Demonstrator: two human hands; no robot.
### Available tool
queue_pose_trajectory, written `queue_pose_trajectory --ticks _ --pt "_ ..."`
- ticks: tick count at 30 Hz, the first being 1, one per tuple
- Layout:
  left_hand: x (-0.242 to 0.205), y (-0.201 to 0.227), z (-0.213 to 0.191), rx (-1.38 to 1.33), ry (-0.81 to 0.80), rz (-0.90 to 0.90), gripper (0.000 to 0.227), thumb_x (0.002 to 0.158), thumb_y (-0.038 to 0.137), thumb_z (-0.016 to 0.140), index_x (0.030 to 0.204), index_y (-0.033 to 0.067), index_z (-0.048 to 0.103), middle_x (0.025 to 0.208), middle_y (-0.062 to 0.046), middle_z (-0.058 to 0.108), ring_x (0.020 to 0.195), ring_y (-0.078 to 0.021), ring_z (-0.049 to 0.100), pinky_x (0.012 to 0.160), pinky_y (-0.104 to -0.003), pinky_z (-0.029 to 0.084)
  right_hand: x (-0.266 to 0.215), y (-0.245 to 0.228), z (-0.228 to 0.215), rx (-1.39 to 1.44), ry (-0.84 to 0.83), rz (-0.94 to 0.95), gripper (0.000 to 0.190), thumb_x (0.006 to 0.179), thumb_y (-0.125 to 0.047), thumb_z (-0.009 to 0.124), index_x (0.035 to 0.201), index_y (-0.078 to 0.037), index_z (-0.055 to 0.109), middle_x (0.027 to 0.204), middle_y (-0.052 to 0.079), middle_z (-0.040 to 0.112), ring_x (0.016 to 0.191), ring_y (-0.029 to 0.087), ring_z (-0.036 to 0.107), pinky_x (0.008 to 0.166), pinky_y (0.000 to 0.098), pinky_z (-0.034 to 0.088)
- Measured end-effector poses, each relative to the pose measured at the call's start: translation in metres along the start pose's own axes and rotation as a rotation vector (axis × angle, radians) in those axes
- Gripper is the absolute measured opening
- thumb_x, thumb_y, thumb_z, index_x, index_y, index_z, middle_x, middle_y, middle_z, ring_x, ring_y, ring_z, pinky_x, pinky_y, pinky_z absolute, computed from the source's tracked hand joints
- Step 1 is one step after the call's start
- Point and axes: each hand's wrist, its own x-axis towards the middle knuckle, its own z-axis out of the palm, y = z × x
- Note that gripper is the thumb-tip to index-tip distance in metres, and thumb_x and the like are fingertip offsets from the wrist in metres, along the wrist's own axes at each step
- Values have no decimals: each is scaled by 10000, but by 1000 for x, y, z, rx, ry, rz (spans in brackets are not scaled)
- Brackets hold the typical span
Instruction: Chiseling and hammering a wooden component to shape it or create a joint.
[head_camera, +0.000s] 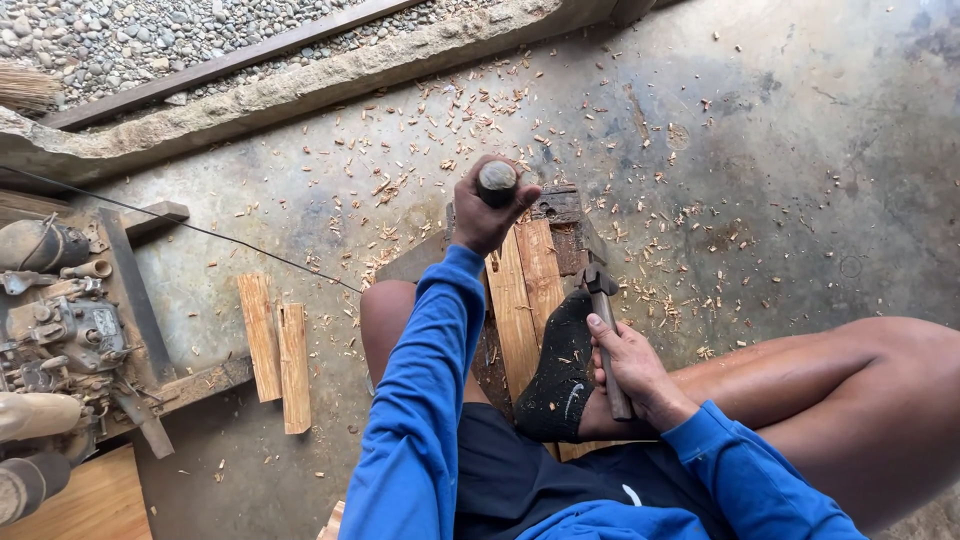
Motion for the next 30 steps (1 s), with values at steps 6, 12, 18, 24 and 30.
queue_pose_trajectory --ticks 6,12,18,24,30 --pt "-4 7 4 214 -54 -69 333 838 237 913 968 66 657 855 18 698 815 -50 646 766 -245 594 2 3 -1 10 -4 -6 404 945 -497 624 904 -106 527 605 -22 491 432 89 482 382 277 430" --pt "-11 0 -1 258 -96 -115 307 841 228 905 952 70 666 821 26 697 779 -50 641 739 -248 591 2 2 -1 1 -3 -20 417 941 -508 618 901 -103 526 605 -14 492 431 91 490 379 281 437" --pt "-18 -1 -2 209 -131 -108 296 855 221 893 955 70 658 829 30 688 785 -46 631 738 -244 582 3 2 0 -26 12 3 430 937 -520 628 905 -102 533 620 -22 496 444 86 492 389 276 438" --pt "-20 8 2 268 -177 -126 264 842 168 869 926 57 644 817 16 673 766 -52 633 715 -245 578 7 5 -2 -35 5 9 429 938 -523 623 908 -105 533 609 -15 494 442 91 490 392 277 431" --pt "-19 9 5 338 -164 -149 204 845 152 825 913 52 661 801 -6 718 744 -56 668 704 -257 596 5 4 -2 -32 17 -1 433 944 -521 622 901 -99 532 602 -19 491 439 91 482 388 276 425"
